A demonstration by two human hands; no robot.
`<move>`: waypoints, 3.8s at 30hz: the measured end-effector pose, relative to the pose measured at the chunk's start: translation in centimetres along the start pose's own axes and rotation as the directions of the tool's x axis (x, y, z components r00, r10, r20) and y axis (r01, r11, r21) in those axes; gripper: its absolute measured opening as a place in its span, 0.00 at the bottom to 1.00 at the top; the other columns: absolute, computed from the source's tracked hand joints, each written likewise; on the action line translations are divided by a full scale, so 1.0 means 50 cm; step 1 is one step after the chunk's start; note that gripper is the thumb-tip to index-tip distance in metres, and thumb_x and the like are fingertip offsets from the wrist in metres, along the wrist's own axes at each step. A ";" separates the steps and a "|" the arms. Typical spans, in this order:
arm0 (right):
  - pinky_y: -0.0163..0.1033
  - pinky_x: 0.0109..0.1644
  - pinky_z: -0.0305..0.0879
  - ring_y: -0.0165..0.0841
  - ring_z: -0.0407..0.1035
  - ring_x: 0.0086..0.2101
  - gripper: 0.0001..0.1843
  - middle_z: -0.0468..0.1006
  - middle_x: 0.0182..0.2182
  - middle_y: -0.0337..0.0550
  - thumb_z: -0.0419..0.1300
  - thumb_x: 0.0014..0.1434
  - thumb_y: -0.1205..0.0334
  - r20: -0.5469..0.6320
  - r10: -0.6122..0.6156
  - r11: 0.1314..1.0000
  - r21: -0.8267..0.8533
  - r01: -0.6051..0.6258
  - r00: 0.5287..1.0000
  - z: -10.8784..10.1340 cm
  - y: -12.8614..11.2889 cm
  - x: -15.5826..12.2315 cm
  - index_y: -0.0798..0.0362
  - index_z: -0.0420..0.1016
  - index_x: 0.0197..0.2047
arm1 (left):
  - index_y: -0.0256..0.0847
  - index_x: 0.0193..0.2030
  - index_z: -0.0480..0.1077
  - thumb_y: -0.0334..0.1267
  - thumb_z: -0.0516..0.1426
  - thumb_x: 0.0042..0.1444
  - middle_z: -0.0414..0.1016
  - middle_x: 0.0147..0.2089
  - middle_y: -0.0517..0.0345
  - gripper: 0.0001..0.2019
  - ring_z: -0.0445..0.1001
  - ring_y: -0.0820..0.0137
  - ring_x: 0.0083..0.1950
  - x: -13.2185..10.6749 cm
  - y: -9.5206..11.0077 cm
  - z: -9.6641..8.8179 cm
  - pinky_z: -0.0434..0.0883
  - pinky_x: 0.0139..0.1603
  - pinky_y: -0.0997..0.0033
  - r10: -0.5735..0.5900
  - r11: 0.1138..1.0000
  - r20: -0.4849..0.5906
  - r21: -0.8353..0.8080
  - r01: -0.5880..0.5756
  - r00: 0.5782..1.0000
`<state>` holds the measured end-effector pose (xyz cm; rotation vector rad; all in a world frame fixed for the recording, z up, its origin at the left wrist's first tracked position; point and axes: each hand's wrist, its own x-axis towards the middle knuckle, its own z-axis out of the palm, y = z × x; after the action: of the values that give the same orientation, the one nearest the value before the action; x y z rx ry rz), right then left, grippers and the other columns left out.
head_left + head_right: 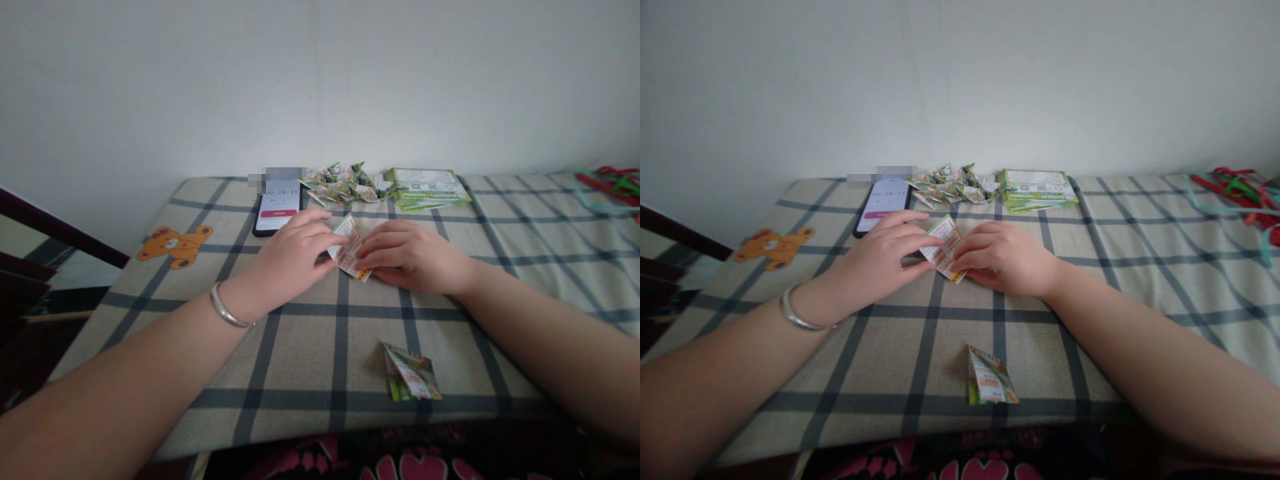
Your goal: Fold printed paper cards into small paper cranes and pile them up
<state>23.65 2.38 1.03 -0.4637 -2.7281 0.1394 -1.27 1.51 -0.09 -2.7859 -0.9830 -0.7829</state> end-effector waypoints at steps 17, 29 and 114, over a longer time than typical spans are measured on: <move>0.41 0.51 0.69 0.33 0.75 0.44 0.10 0.82 0.42 0.43 0.57 0.61 0.72 -0.001 0.037 0.977 0.209 -0.036 0.999 0.002 0.010 -0.001 0.52 0.79 0.40 | 0.40 0.41 0.76 0.36 0.60 0.58 0.64 0.57 0.47 0.06 0.64 0.58 0.61 -0.004 0.008 0.000 0.66 0.63 0.52 0.022 1.000 -0.003 -0.014 -0.022 1.000; 0.37 0.43 0.67 0.31 0.74 0.37 0.07 0.81 0.36 0.42 0.57 0.62 0.66 -0.023 0.268 0.932 0.258 -0.254 0.963 0.007 0.008 -0.004 0.53 0.78 0.40 | 0.47 0.41 0.78 0.31 0.57 0.62 0.77 0.45 0.60 0.09 0.67 0.61 0.60 0.000 0.003 -0.004 0.64 0.65 0.50 0.245 0.966 0.063 0.063 -0.249 0.967; 0.37 0.42 0.66 0.31 0.74 0.35 0.09 0.81 0.33 0.40 0.57 0.59 0.73 -0.094 0.230 0.962 0.170 -0.212 0.969 0.013 0.013 -0.001 0.51 0.75 0.36 | 0.37 0.52 0.71 0.33 0.56 0.60 0.70 0.53 0.47 0.14 0.71 0.61 0.55 -0.002 0.010 0.001 0.71 0.58 0.55 -0.078 0.996 -0.006 -0.041 0.078 0.997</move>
<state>23.68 2.96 0.32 -0.7073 -2.5235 0.3748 -1.01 1.07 -0.12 -2.7912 -1.0924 -0.8319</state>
